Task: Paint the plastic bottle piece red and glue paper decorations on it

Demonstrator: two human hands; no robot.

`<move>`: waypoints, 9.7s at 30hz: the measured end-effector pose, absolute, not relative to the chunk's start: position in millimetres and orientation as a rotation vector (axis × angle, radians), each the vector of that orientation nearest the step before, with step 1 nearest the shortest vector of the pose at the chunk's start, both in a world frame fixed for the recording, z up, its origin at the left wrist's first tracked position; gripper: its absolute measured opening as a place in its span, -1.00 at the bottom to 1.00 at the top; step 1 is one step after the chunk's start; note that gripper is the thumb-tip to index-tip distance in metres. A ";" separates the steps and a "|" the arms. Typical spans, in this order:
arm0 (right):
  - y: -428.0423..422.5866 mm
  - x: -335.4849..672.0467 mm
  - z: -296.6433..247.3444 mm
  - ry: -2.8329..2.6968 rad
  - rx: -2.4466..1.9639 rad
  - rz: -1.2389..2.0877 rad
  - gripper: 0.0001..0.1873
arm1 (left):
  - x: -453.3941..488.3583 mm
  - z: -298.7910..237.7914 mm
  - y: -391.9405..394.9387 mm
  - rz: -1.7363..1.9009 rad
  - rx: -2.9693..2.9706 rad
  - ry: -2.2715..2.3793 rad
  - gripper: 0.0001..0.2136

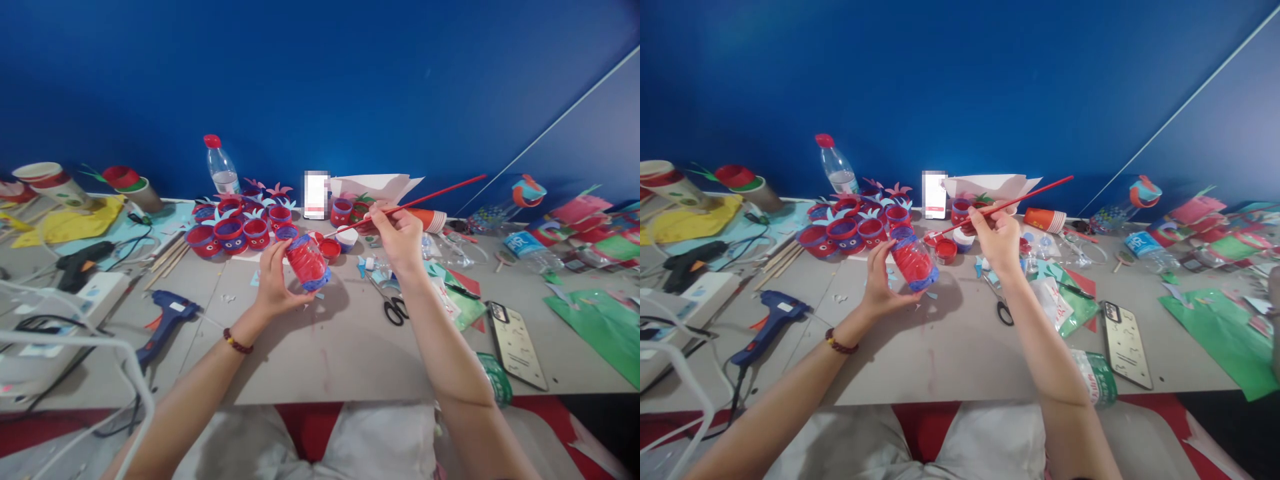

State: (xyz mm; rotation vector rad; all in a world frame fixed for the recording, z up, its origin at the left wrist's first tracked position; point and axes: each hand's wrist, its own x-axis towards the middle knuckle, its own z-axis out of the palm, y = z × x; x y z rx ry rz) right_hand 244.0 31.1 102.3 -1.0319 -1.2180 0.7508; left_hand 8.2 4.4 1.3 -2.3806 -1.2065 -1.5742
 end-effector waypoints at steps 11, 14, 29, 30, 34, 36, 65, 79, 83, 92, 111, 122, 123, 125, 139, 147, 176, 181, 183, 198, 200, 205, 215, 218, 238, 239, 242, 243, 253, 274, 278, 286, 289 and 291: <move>27.0 237.9 106.3 -1.307 -0.907 1.058 -0.54 | 8.9 3.2 4.9 -1.599 -2.371 -1.265 0.04; 27.1 238.2 106.2 -1.336 -0.884 1.092 -0.57 | 8.8 3.0 5.5 -1.606 -2.373 -1.252 0.04; 38.6 252.5 105.3 -1.239 -0.925 1.020 -0.49 | 7.3 4.3 6.0 -1.646 -2.336 -1.254 0.04; 38.3 253.2 105.5 -1.234 -0.912 1.027 -0.50 | 7.3 4.4 6.2 -1.636 -2.344 -1.259 0.04; 33.4 251.4 106.0 -1.271 -0.836 1.092 -0.60 | 8.3 4.0 6.0 -1.624 -2.371 -1.223 0.05; 30.0 247.7 106.2 -1.299 -0.812 1.133 -0.62 | 8.7 3.7 5.5 -1.617 -2.383 -1.202 0.05; 24.0 247.3 109.4 -1.318 -0.821 1.143 -0.69 | 7.8 2.4 4.8 -1.551 -2.381 -1.171 0.07; 37.1 255.2 104.4 -1.274 -0.914 1.021 -0.59 | 7.0 5.1 6.2 -1.631 -2.365 -1.145 0.05; 32.1 254.8 108.2 -1.240 -0.850 1.064 -0.61 | 7.4 5.2 5.9 -1.606 -2.365 -1.213 0.04; 23.5 244.2 109.5 -1.347 -0.858 1.197 -0.62 | 7.6 4.4 6.2 -1.599 -2.370 -1.242 0.05; 26.4 255.2 113.5 -1.254 -0.854 1.143 -0.66 | 7.3 1.6 7.9 -1.626 -2.371 -1.209 0.04; 30.8 254.2 108.6 -1.304 -0.914 1.129 -0.59 | 5.8 -0.6 9.8 -1.709 -2.319 -1.227 0.04; 31.9 255.2 107.9 -1.302 -0.925 1.106 -0.59 | 5.5 -0.3 9.9 -1.712 -2.318 -1.230 0.04; 33.4 256.3 106.9 -1.304 -0.939 1.054 -0.61 | 5.3 1.3 9.7 -1.713 -2.321 -1.243 0.04; 22.8 240.8 97.4 -1.867 -0.833 0.872 -0.44 | 2.7 -12.8 16.9 -2.087 -2.784 -1.335 -0.12; 18.2 225.8 90.5 -2.128 -0.737 0.865 0.05 | 2.0 -15.6 20.3 -2.282 -2.937 -1.270 -0.17; 27.8 254.5 110.5 -1.892 -1.085 0.560 -0.84 | 6.5 -1.6 12.0 -1.923 -2.529 -1.354 0.05; 33.7 270.2 108.2 -1.905 -1.317 0.462 -0.83 | 5.5 -3.3 11.5 -1.734 -2.275 -1.265 0.06; 36.1 271.8 103.4 -1.961 -1.367 0.373 -0.80 | 5.6 -5.3 12.9 -1.709 -2.245 -1.266 0.05; 41.6 253.4 90.1 -2.090 -1.519 0.075 -0.71 | 5.1 -8.9 15.2 -1.721 -2.246 -1.333 0.07; 42.2 253.2 88.9 -2.106 -1.521 0.047 -0.70 | 5.3 -8.8 15.0 -1.738 -2.246 -1.344 0.07; 45.0 251.9 83.2 -2.114 -1.572 0.054 -0.67 | 4.9 -9.6 14.6 -1.725 -2.259 -1.361 0.07; 48.0 247.4 75.4 -2.161 -1.555 0.072 -0.68 | 4.4 -10.8 13.7 -1.717 -2.231 -1.395 0.05; 46.7 244.7 75.7 -2.192 -1.525 0.119 -0.69 | 4.4 -10.6 13.5 -1.706 -2.232 -1.403 0.06; 47.0 240.8 74.3 -2.137 -1.373 0.237 -0.70 | 6.3 -3.9 11.2 -1.682 -2.252 -1.384 0.03; 46.3 240.8 75.5 -2.139 -1.378 0.240 -0.70 | 6.5 -3.4 11.0 -1.681 -2.254 -1.387 0.03; 43.7 241.1 79.3 -2.154 -1.394 0.243 -0.69 | 6.7 -2.4 10.7 -1.665 -2.263 -1.380 0.03; 42.8 241.1 80.5 -2.161 -1.401 0.245 -0.69 | 6.7 -2.3 10.8 -1.655 -2.265 -1.374 0.03; 33.3 239.4 93.2 -2.227 -1.502 0.209 -0.68 | 7.4 -4.6 12.6 -1.674 -2.242 -1.361 0.04; 50.8 245.3 69.9 -2.036 -1.436 0.213 -0.70 | 5.8 -2.5 12.0 -1.613 -2.276 -1.319 0.07; 50.7 244.1 70.1 -2.050 -1.420 0.218 -0.71 | 6.0 -1.9 11.1 -1.571 -2.281 -1.332 0.06; 44.8 242.0 80.5 -2.106 -1.463 0.238 -0.72 | 6.2 -1.3 10.6 -1.568 -2.289 -1.350 0.05; 40.3 241.1 86.1 -2.132 -1.530 0.220 -0.72 | 6.5 -1.0 10.5 -1.573 -2.283 -1.327 0.05; 37.7 242.1 89.7 -2.150 -1.561 0.196 -0.72 | 6.6 -1.1 10.7 -1.579 -2.277 -1.308 0.05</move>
